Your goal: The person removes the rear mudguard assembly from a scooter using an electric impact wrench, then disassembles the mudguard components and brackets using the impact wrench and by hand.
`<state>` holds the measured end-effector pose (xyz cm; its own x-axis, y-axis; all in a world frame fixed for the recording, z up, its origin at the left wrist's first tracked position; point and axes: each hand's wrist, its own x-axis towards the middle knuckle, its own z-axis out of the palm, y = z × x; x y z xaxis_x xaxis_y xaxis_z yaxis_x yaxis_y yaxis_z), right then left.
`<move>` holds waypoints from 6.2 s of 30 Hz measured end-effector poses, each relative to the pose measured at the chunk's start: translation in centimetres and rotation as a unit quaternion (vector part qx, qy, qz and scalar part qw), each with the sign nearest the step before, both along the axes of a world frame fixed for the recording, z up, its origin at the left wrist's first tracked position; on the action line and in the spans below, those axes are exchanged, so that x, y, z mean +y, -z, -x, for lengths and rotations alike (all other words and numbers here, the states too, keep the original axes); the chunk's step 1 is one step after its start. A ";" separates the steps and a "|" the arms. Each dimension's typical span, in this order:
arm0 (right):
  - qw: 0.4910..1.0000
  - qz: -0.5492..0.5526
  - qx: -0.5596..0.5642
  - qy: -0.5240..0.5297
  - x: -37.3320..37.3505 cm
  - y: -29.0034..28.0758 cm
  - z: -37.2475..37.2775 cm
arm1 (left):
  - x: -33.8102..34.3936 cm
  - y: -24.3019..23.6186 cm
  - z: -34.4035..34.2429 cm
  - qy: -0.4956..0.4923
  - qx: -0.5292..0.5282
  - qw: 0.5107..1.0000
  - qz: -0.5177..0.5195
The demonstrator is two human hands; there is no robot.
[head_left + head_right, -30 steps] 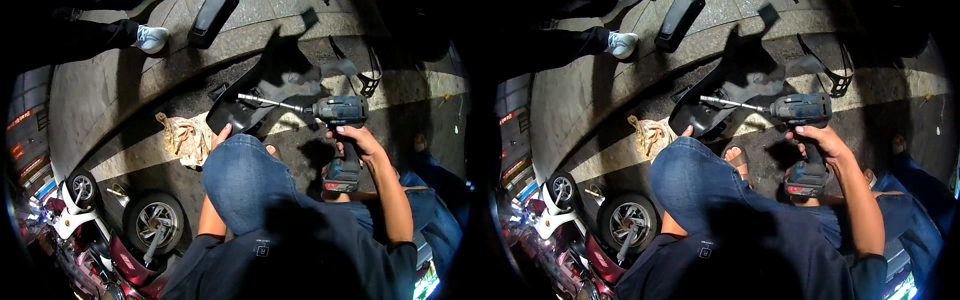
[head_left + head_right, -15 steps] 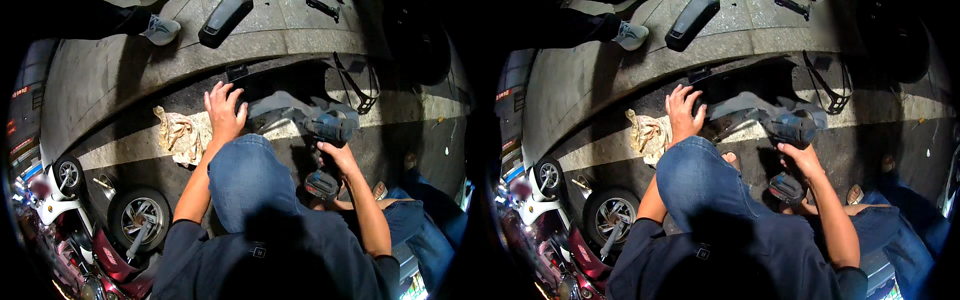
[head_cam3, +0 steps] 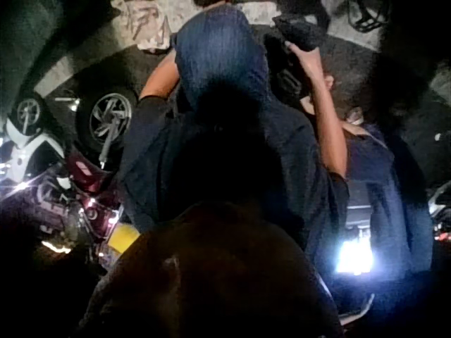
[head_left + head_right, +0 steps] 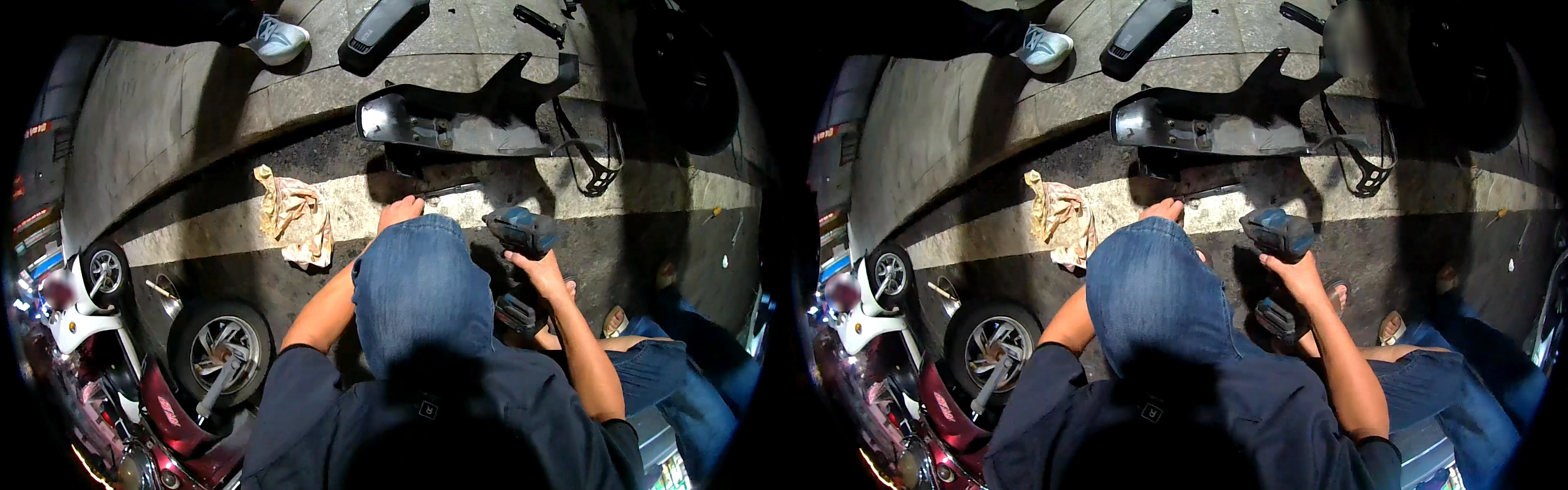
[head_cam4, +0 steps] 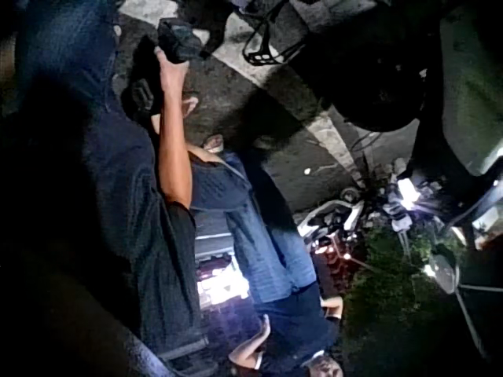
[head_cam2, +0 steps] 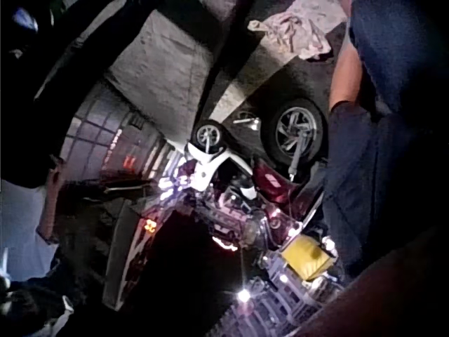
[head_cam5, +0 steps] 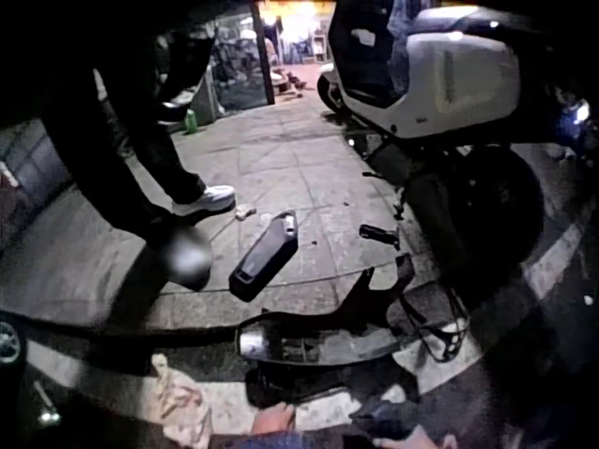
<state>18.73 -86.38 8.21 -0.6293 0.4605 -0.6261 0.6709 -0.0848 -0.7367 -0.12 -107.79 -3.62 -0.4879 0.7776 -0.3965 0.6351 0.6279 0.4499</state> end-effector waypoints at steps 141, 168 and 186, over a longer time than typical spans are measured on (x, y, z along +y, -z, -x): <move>0.993 0.110 -0.002 0.050 4.5 -6.1 10.1 | 6.9 -2.1 5.1 -0.508 -0.521 0.468 -0.501; 0.992 0.091 0.088 0.009 4.3 -3.9 8.7 | 7.3 -2.4 11.8 -0.544 -0.557 0.594 -0.202; 0.984 0.100 0.149 0.002 4.2 -3.1 8.1 | 7.3 1.6 13.1 -0.582 -0.510 0.607 -0.183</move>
<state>10.65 -82.22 11.31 -0.7965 0.3503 -0.4928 0.4274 -0.2503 -0.8687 -13.21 -100.49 -5.20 -0.4370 0.2688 -0.8583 -0.8679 0.1245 0.4809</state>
